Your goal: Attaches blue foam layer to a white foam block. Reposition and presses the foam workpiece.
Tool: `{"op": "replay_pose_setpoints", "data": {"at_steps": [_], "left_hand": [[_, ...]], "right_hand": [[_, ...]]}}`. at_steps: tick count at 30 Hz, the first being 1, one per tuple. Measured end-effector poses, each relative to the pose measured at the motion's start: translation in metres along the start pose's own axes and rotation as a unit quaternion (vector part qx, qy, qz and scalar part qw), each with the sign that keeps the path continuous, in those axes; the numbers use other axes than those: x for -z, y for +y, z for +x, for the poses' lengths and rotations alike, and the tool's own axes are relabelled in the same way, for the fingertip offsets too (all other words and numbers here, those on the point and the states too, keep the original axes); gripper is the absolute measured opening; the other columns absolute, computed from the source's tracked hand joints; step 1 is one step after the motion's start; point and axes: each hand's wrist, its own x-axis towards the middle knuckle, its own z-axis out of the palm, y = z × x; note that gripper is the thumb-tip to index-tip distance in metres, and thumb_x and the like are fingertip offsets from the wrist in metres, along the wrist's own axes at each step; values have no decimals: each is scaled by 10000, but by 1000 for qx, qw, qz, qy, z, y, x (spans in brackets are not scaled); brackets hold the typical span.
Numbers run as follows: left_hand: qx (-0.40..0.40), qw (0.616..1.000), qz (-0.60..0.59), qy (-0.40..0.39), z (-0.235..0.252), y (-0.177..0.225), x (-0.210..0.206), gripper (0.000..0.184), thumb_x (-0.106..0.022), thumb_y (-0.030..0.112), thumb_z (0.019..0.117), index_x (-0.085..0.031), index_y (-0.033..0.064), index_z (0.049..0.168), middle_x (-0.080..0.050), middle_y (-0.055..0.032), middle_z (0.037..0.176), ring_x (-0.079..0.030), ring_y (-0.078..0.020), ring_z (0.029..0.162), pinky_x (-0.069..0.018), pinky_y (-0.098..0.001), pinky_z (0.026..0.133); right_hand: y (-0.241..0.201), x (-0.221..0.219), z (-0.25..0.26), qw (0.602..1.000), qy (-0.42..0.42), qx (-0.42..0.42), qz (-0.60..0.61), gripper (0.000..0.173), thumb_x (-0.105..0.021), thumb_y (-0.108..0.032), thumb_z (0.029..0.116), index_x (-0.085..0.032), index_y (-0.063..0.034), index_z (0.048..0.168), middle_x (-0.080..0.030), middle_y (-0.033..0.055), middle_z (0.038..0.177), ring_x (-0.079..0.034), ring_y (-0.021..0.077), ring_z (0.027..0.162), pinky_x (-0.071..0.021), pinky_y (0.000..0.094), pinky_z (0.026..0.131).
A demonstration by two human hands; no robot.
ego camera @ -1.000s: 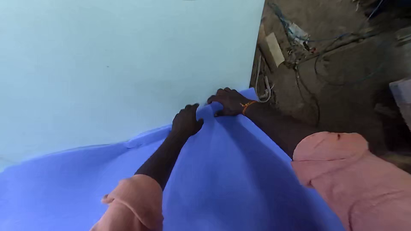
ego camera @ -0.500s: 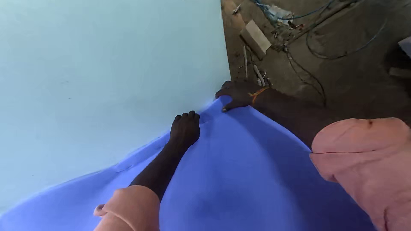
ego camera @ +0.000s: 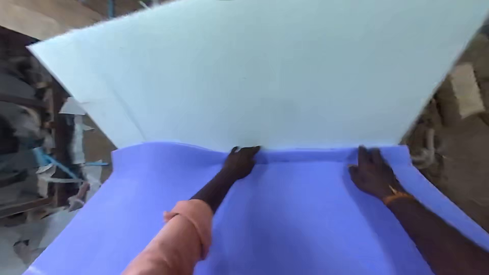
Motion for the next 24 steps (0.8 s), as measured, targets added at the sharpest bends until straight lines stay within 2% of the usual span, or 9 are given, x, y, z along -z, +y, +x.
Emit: {"op": "replay_pose_setpoints", "data": {"at_steps": [1,3,7,9,12,16,20,22,24], "left_hand": [[24,999,36,18,-34,-49,10,480,-526,376,1049,-512,256,1514,-568,-28,1496,-496,-257,1414,-296,-630,1203],[54,993,106,17,-89,-138,35,514,-555,447,1018,-528,268,1499,-552,-56,1494,-470,-273,1427,-277,-614,1212],[115,980,160,9,-123,-228,95,815,-632,785,817,-595,235,1418,-541,-99,1471,-507,-334,1353,-321,-595,1181],[131,982,133,-21,-124,-253,110,841,-666,832,742,-616,288,1381,-584,-46,1425,-564,-296,1284,-395,-582,1117],[107,992,56,-46,-135,-279,108,793,-729,743,768,-570,346,1435,-551,-50,1468,-520,-317,1335,-417,-636,1068],[76,997,21,-8,-137,-289,106,566,-734,571,873,-620,334,1374,-601,-50,1411,-543,-331,1311,-408,-664,1043],[80,995,29,44,-153,-283,44,302,-673,395,958,-712,240,1214,-708,-63,1160,-640,-360,1103,-482,-636,907],[103,994,18,11,-158,-288,16,303,-611,357,978,-711,224,1232,-717,-63,1164,-654,-353,1094,-492,-631,906],[65,998,-3,-23,-151,-299,27,300,-602,337,990,-691,209,1247,-708,-61,1189,-651,-335,1122,-499,-613,904]], "right_hand": [[-28,-4,-8,999,-22,-5,39,784,-599,-407,1016,-280,13,1596,-268,406,1573,-322,614,1417,-280,806,1066],[-102,-18,-26,996,-37,31,70,845,-625,-517,975,-334,-6,1582,-280,392,1579,-337,592,1423,-276,787,1086],[-281,-45,-27,977,-9,182,110,803,-554,-580,983,-386,-66,1576,-320,233,1636,-289,412,1523,-202,658,1223],[-369,-50,-9,955,-2,251,157,682,-566,-478,1016,-423,-88,1557,-396,168,1611,-360,341,1502,-270,581,1231],[-468,-64,9,930,-26,293,219,601,-618,-402,1004,-487,-113,1514,-529,147,1499,-507,336,1384,-451,539,1111],[-523,-75,20,945,-3,292,149,605,-670,-500,926,-559,-221,1452,-595,120,1367,-552,371,1249,-458,612,943],[-535,-102,16,943,-31,330,35,328,-654,-254,949,-647,-200,1273,-657,114,1176,-622,379,1079,-502,568,762],[-546,-116,16,935,-87,343,-8,334,-648,-174,931,-646,-177,1265,-677,113,1171,-633,386,1090,-509,592,763],[-548,-110,28,926,-106,361,-28,316,-646,-203,951,-633,-146,1261,-677,124,1167,-640,389,1095,-523,595,758]]}}
